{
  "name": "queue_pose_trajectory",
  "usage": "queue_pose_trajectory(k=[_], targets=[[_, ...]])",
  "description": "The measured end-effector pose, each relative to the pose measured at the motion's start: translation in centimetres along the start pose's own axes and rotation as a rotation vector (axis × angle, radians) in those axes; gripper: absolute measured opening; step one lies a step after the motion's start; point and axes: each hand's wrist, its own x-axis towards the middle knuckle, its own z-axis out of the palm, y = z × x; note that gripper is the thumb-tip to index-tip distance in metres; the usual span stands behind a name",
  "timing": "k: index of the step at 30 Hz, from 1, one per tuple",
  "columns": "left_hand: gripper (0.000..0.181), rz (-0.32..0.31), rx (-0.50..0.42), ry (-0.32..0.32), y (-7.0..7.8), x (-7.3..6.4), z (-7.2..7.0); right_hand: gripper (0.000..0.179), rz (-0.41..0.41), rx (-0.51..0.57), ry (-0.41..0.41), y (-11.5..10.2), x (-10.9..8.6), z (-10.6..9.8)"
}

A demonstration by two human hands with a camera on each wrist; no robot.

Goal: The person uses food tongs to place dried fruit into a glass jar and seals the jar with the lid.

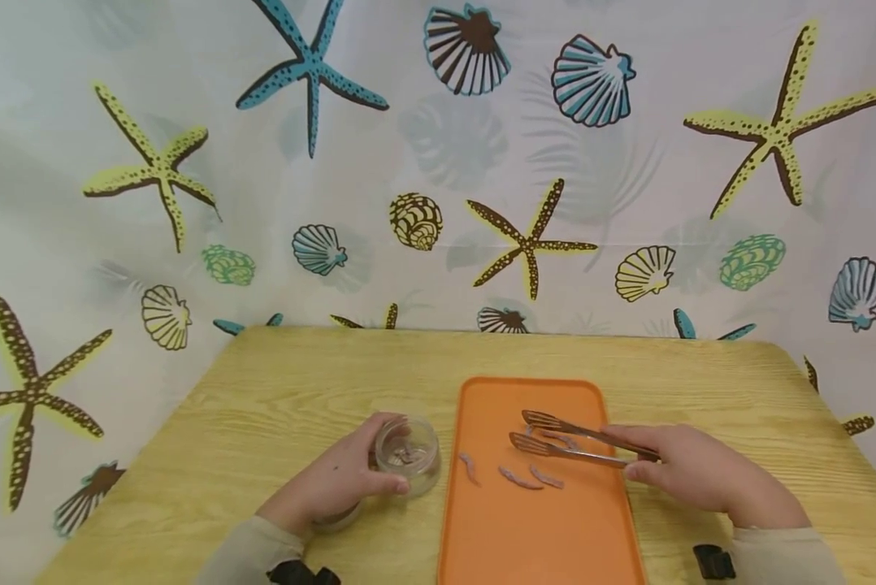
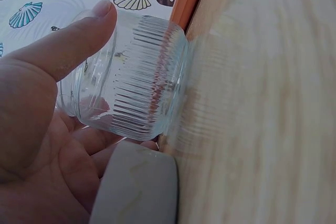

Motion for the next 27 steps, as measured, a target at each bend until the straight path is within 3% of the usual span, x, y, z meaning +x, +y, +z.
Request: queue_pose_trajectory(k=[13, 27], targets=[[0.091, 0.001, -0.044, -0.01, 0.1, -0.2, 0.0, 0.053, 0.049, -0.054, 0.022, -0.4, 0.0, 0.1], [0.094, -0.009, -0.01, -0.005, 0.1, -0.3, 0.0, 0.054, 0.002, -0.103, 0.084, -1.8, 0.1, 0.2]])
